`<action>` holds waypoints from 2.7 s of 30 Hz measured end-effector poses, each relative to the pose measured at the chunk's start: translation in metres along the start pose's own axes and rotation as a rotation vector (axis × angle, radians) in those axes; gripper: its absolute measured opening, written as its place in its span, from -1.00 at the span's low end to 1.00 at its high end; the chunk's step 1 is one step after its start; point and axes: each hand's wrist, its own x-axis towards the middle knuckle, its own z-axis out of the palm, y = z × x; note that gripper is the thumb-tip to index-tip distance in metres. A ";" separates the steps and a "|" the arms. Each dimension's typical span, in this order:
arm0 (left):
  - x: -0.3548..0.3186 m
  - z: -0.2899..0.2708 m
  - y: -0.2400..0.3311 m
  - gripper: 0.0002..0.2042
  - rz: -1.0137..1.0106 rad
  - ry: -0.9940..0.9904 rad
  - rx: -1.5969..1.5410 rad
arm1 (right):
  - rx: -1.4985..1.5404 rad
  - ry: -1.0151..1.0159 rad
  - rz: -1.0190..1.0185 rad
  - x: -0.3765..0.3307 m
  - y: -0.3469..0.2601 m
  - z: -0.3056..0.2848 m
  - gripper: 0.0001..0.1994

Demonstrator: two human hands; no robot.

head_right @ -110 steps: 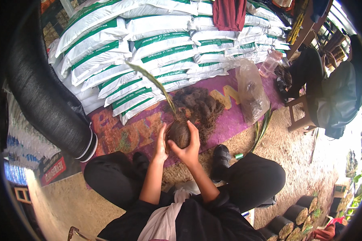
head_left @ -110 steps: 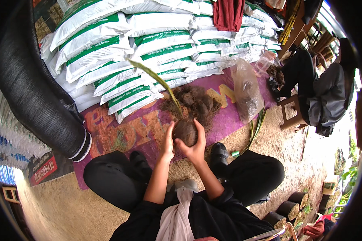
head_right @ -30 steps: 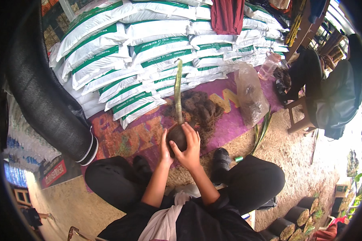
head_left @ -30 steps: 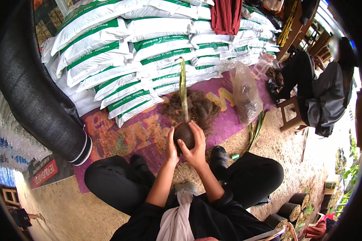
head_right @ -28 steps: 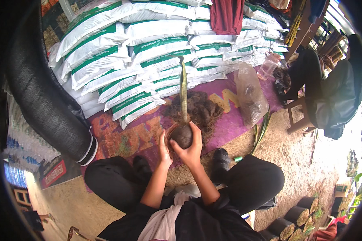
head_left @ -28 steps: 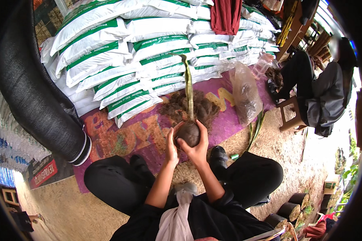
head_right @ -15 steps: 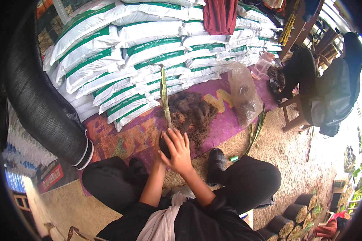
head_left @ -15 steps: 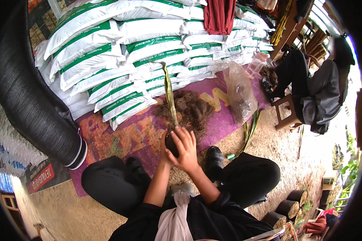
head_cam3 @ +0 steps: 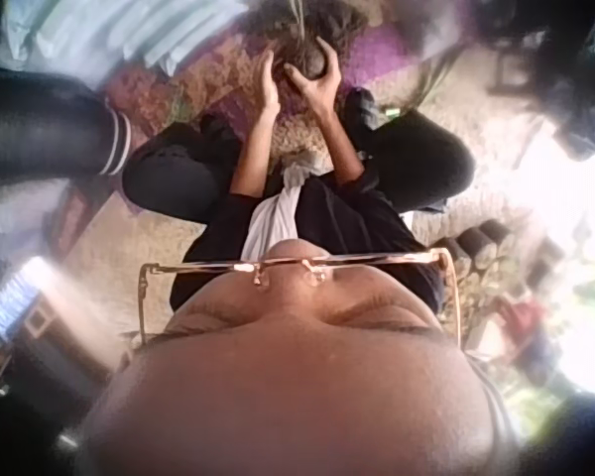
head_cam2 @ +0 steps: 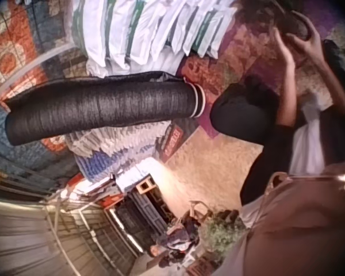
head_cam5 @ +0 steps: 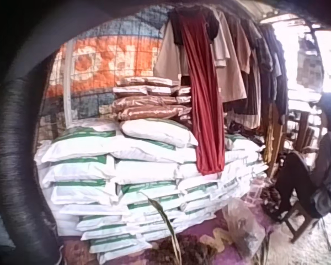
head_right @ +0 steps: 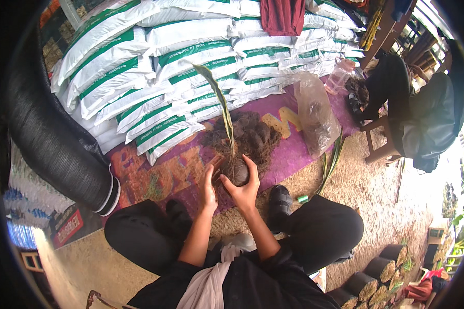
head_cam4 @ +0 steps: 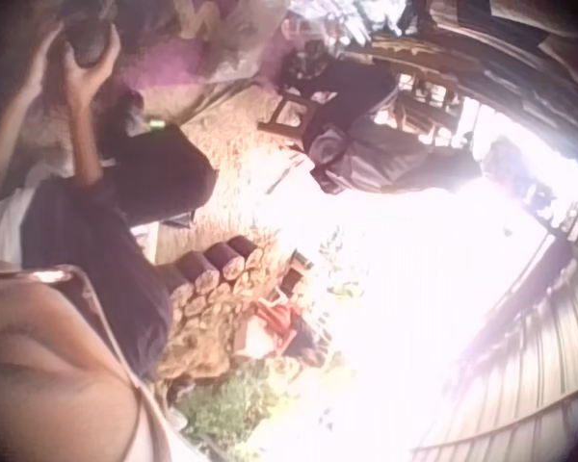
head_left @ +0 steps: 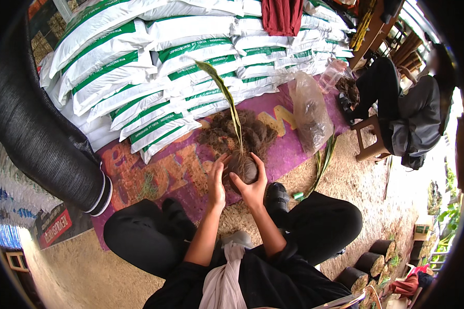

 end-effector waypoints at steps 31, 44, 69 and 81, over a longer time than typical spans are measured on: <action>0.002 -0.032 -0.030 -0.59 -0.257 0.018 -0.435 | -0.494 -0.222 -0.427 -0.012 -0.033 0.015 -0.57; 0.000 -0.020 -0.009 -0.60 -0.092 0.069 -0.122 | -0.349 -0.229 -0.332 -0.010 -0.030 0.010 -0.50; -0.005 -0.030 -0.010 -0.62 -0.265 0.003 -0.443 | -0.268 -0.300 -0.338 -0.009 -0.039 0.006 -0.37; -0.010 -0.024 -0.010 -0.60 -0.264 -0.080 -0.411 | -0.347 -0.302 -0.482 -0.008 -0.042 0.004 -0.48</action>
